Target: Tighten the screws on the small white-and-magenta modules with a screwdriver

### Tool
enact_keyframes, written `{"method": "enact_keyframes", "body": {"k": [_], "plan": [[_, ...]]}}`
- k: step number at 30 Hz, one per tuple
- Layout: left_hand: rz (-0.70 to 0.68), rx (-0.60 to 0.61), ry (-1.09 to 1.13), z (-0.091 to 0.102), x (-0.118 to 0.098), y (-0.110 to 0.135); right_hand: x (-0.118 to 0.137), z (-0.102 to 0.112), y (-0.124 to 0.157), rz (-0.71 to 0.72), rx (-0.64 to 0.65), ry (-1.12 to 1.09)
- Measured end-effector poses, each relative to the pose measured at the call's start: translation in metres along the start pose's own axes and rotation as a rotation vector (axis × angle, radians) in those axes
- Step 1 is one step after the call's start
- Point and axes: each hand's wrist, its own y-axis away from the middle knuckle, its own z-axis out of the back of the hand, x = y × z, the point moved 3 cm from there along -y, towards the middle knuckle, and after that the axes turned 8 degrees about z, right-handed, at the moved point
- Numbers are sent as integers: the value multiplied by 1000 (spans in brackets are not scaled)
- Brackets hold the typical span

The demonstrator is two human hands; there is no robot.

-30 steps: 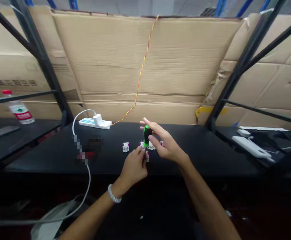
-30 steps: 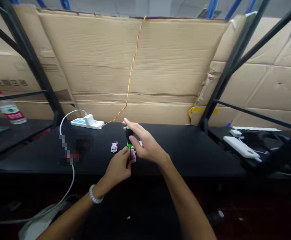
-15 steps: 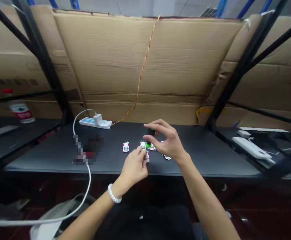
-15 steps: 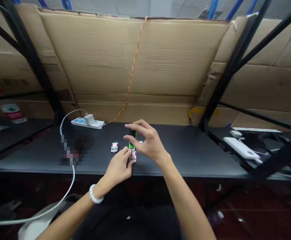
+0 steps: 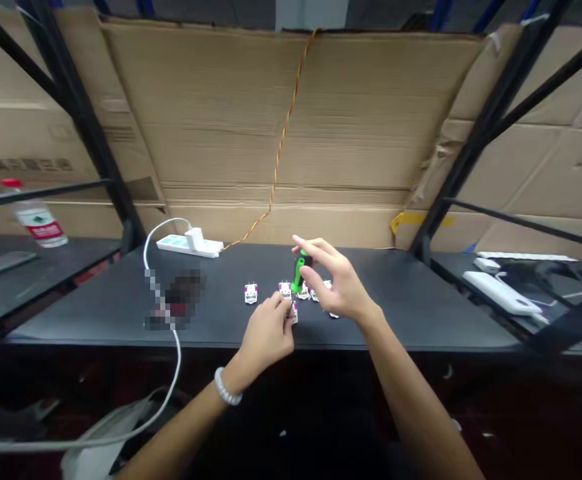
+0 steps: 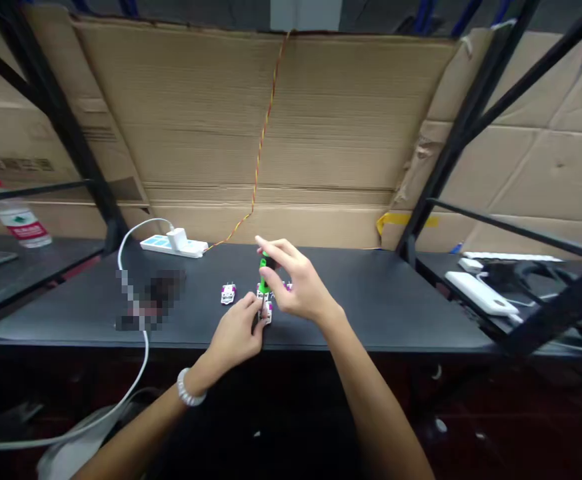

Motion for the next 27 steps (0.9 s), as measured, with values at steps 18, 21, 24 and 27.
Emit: {"method": "enact_keyframes", "body": {"k": [18,21,24,27], "plan": [[-1,-4,56,-1,2,-2,4,-8,1,37,-60,42],[7,-1,52,-1,2,-2,5,-8,1,20,-46,53],[6,9,61,-1,2,-3,6,-8,0,1,21,-25],[-7,2,78,-1,1,-2,6,-6,-2,9,16,12]]}}
